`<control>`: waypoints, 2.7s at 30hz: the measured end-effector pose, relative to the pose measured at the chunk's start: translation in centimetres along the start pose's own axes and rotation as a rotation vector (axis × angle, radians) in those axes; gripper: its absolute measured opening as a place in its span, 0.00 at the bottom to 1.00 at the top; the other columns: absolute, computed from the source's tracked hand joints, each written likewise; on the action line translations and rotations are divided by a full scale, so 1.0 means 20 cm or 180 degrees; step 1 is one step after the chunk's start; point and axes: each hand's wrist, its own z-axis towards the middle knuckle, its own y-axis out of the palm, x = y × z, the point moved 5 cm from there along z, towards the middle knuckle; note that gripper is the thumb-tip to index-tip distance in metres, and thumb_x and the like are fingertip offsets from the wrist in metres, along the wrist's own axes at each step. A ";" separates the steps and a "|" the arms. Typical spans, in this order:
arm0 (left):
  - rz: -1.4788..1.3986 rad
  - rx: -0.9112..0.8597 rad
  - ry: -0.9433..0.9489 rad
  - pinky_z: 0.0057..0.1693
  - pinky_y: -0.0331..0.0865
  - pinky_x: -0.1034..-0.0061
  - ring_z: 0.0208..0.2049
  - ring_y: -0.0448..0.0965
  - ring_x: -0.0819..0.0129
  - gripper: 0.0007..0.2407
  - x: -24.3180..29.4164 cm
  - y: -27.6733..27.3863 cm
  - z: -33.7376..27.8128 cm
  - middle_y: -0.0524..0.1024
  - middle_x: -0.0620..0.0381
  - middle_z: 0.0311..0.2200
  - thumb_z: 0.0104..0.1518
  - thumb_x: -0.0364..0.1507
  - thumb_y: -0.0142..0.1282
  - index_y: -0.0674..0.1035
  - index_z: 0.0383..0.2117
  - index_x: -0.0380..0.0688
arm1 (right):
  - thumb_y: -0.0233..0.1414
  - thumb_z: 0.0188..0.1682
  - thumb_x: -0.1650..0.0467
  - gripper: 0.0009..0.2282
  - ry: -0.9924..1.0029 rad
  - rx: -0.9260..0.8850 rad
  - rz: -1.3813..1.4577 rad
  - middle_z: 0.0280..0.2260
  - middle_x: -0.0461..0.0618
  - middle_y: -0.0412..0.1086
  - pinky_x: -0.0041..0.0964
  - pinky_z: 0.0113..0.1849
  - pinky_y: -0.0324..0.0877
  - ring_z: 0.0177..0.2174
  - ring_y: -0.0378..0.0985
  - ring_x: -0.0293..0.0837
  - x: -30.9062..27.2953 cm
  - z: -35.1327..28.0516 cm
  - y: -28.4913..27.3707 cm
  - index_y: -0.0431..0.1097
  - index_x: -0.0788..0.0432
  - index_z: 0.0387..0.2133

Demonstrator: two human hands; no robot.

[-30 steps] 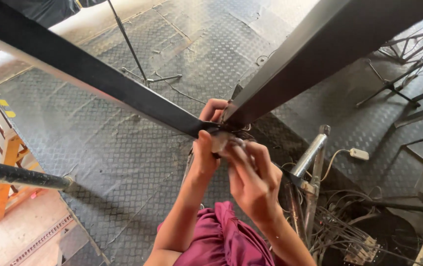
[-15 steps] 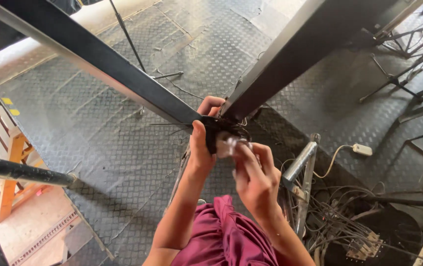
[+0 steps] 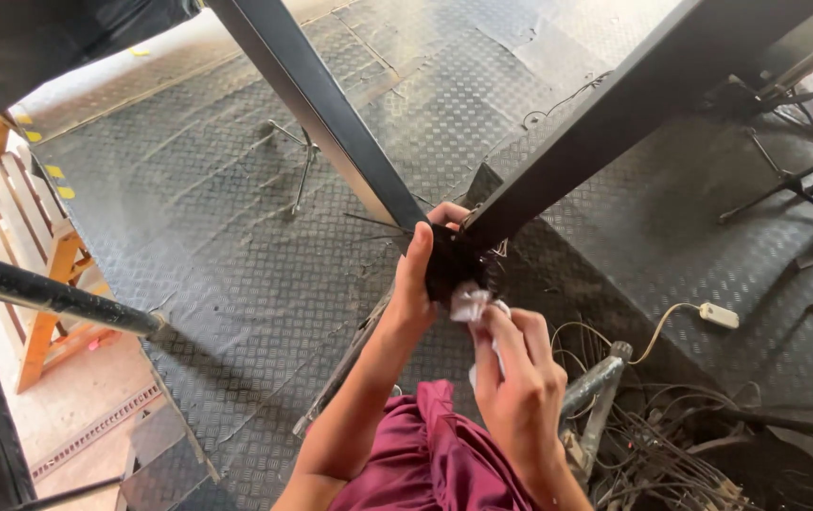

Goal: Cleaning and wiping down audio equipment including microphone stands and speakers.

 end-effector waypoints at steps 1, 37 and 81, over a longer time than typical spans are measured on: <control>-0.0002 0.0009 0.0008 0.46 0.64 0.82 0.39 0.73 0.75 0.26 -0.02 -0.01 0.00 0.76 0.54 0.40 0.66 0.52 0.42 0.71 0.51 0.39 | 0.59 0.44 0.81 0.10 -0.0008 -0.0009 0.0001 0.35 0.55 0.71 0.34 0.20 0.66 0.21 0.71 0.42 -0.01 0.00 0.00 0.74 0.68 0.39; 0.0952 0.0782 0.0578 0.39 0.71 0.88 0.32 0.73 0.79 0.34 0.20 -0.03 0.02 0.74 0.60 0.29 0.53 0.65 0.46 0.73 0.42 0.42 | 0.50 0.53 0.67 0.09 0.0365 -0.0373 0.1795 0.19 0.60 0.74 0.50 0.20 0.71 0.17 0.78 0.55 0.37 -0.02 0.45 0.61 0.53 0.44; -0.1421 -0.0146 -0.0099 0.78 0.48 0.58 0.75 0.52 0.44 0.17 -0.02 -0.20 -0.23 0.62 0.35 0.67 0.64 0.37 0.50 0.83 0.48 0.37 | 0.58 0.40 0.76 0.10 -0.0655 -0.1319 0.0551 0.47 0.60 0.69 0.44 0.38 0.71 0.38 0.72 0.55 0.16 -0.09 0.21 0.72 0.63 0.37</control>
